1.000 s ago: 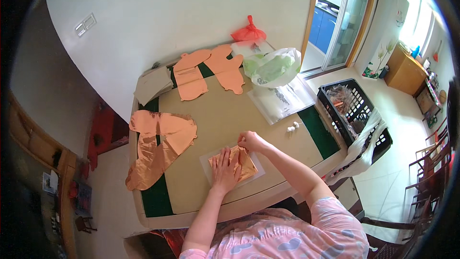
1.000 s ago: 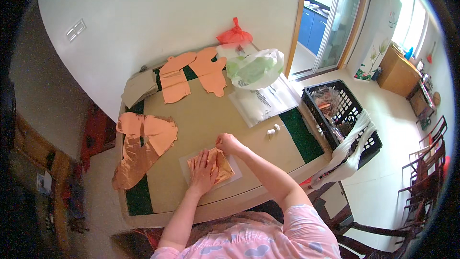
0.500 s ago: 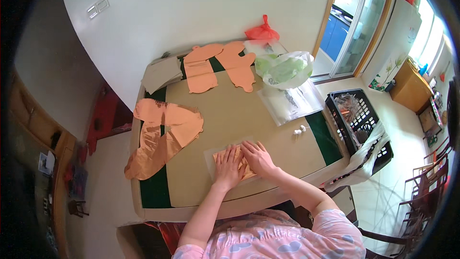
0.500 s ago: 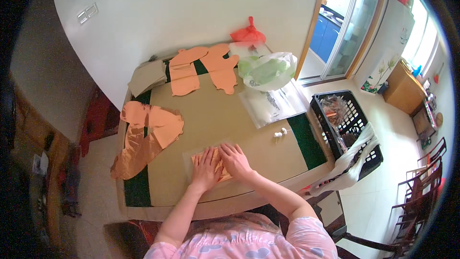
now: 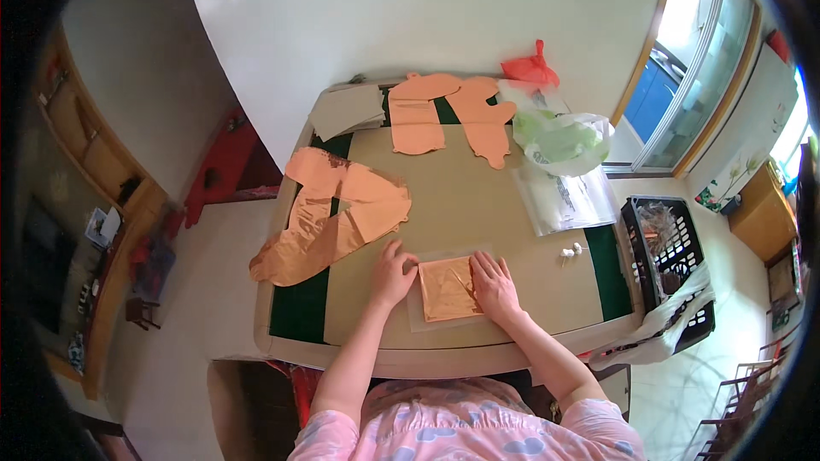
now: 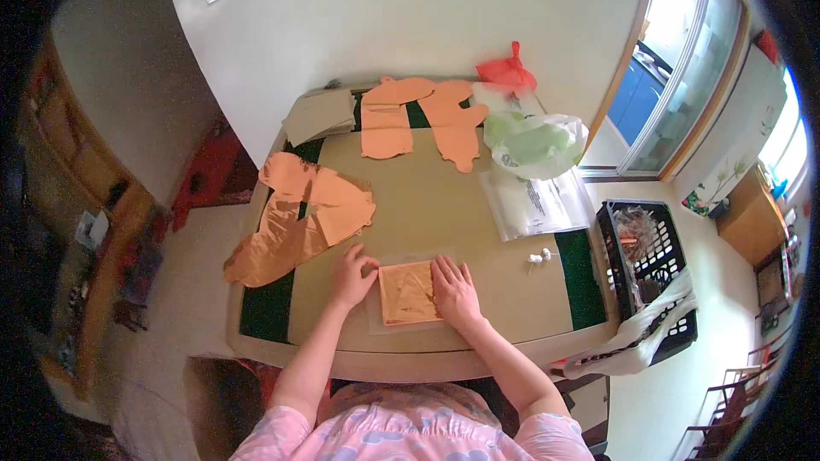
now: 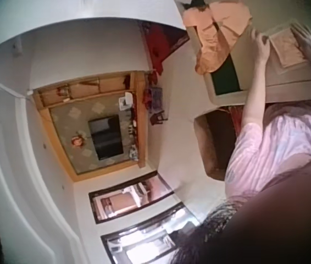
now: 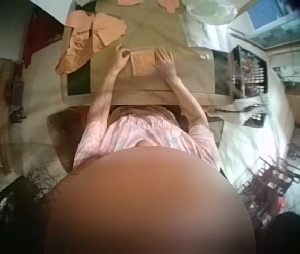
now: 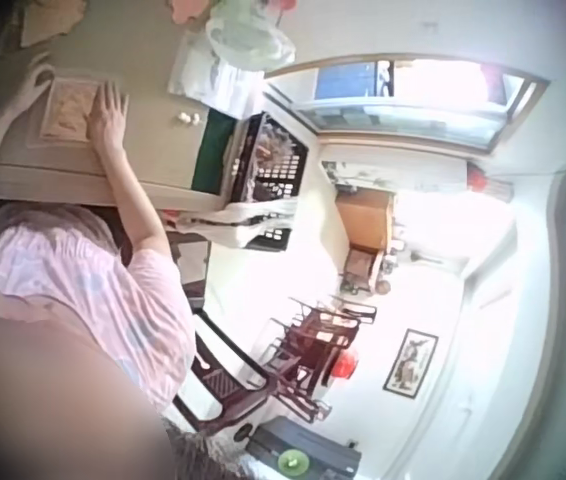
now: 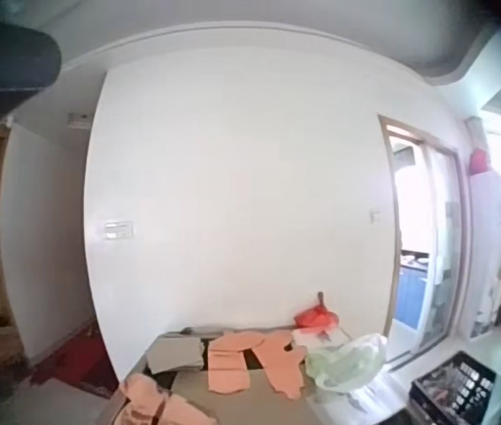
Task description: Folding foil balloons and placing them into individual plastic packaging sleeves with cardboard backings.
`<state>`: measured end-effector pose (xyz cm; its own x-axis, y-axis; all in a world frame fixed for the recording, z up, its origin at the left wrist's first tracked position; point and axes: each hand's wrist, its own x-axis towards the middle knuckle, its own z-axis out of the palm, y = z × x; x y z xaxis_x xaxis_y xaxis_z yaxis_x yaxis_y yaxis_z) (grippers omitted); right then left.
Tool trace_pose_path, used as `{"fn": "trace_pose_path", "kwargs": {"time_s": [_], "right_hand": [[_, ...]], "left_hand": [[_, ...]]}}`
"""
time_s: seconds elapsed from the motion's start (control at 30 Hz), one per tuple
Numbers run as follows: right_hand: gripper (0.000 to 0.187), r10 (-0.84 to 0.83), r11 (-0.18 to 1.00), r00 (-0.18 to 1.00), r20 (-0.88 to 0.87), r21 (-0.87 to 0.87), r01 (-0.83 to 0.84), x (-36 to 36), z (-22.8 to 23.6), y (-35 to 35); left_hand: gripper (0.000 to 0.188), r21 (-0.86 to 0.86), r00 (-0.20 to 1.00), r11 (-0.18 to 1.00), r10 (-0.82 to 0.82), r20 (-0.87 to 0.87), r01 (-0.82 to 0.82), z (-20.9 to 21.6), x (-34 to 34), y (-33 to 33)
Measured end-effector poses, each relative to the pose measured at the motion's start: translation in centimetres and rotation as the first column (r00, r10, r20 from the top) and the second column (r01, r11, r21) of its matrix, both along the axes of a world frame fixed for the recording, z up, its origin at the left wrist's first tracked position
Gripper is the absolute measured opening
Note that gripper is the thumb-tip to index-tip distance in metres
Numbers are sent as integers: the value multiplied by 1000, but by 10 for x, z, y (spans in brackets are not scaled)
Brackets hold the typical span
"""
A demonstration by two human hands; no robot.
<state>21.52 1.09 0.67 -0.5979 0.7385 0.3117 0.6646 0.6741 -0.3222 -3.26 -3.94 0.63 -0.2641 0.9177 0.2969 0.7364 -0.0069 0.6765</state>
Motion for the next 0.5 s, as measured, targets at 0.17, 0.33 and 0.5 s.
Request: {"fn": "trace_pose_path", "kwargs": {"time_s": [0.17, 0.33, 0.5], "right_hand": [[41, 5, 1000, 1000, -6, 23, -4, -4, 1, -2], [41, -9, 1000, 1000, 1, 27, 9, -2, 1, -2], [43, -1, 1000, 1000, -4, 22, 1, -2, 6, -5]], "left_hand": [[7, 33, 999, 999, 5, 54, -7, -22, -8, 11], [19, 79, 998, 996, 41, 49, -45, -13, 4, 10], [40, 132, 985, 988, -55, -166, 77, -5, 59, -3]]}}
